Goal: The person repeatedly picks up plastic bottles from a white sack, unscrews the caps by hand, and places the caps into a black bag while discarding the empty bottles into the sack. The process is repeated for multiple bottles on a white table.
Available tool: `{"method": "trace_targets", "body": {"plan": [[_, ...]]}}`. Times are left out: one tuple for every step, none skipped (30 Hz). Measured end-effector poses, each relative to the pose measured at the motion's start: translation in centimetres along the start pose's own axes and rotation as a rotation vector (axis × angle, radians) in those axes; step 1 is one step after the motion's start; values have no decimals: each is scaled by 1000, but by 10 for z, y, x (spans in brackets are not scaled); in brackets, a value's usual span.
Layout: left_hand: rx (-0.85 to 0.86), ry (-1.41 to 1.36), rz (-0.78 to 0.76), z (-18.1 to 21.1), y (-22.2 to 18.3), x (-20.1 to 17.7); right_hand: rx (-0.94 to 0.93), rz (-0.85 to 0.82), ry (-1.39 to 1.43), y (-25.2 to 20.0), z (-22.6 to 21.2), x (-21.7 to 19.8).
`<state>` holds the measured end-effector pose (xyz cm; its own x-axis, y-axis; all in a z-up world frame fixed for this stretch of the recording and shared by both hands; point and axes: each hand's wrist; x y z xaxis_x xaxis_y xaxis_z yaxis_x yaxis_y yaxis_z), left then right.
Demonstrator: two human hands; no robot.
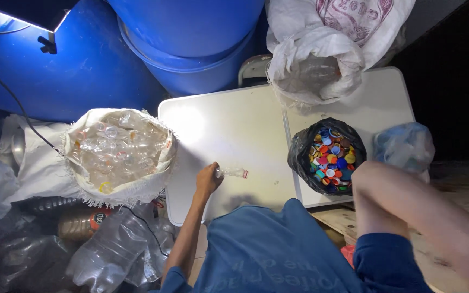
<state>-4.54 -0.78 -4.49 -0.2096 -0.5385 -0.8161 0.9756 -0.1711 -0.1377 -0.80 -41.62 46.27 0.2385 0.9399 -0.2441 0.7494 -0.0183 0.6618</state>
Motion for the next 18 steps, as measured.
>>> {"method": "trace_targets", "body": {"plan": [[-23,-10,28,-2,3,-3,-15,18,8,-18,18,32],[-28,-9,31,2,6,-3,-30,35,17,-33,38,53],[-12,-15,71,4,6,-3,-37,60,22,-51,51,81],[5,-21,110,6,5,-4,-43,85,27,-64,58,115],[8,-13,116,7,9,-2,-62,112,36,-85,91,134],[4,3,157,7,12,0,-81,140,44,-109,121,155],[-5,21,197,8,11,2,-96,165,56,-140,145,178],[-8,29,203,11,9,-4,-98,168,66,-154,160,199],[10,19,220,18,7,-5,105,-127,-35,-170,174,214],[27,9,238,25,5,-6,308,-424,-133,-187,189,229],[42,7,236,27,5,-5,308,-412,-142,-199,199,238],[50,21,257,29,5,-4,463,-712,-215,-211,209,248],[51,36,288,30,6,-5,614,-1018,-287,-220,221,260],[57,34,296,33,10,-4,607,-1013,-293,-241,248,265],[95,56,331,35,8,-3,592,-1140,-213,-265,273,271],[133,78,367,36,5,-2,573,-1266,-130,-290,298,277],[122,80,374,39,6,-4,564,-1276,-126,-289,300,277],[196,81,430,42,6,-5,811,-1395,60,-289,302,278]]}}
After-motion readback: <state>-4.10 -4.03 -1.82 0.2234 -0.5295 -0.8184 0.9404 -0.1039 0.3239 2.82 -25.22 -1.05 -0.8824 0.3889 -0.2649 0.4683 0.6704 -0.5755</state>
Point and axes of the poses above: each hand's wrist, its own y-axis towards the middle knuckle, its own x-axis out of the palm, z = x × y
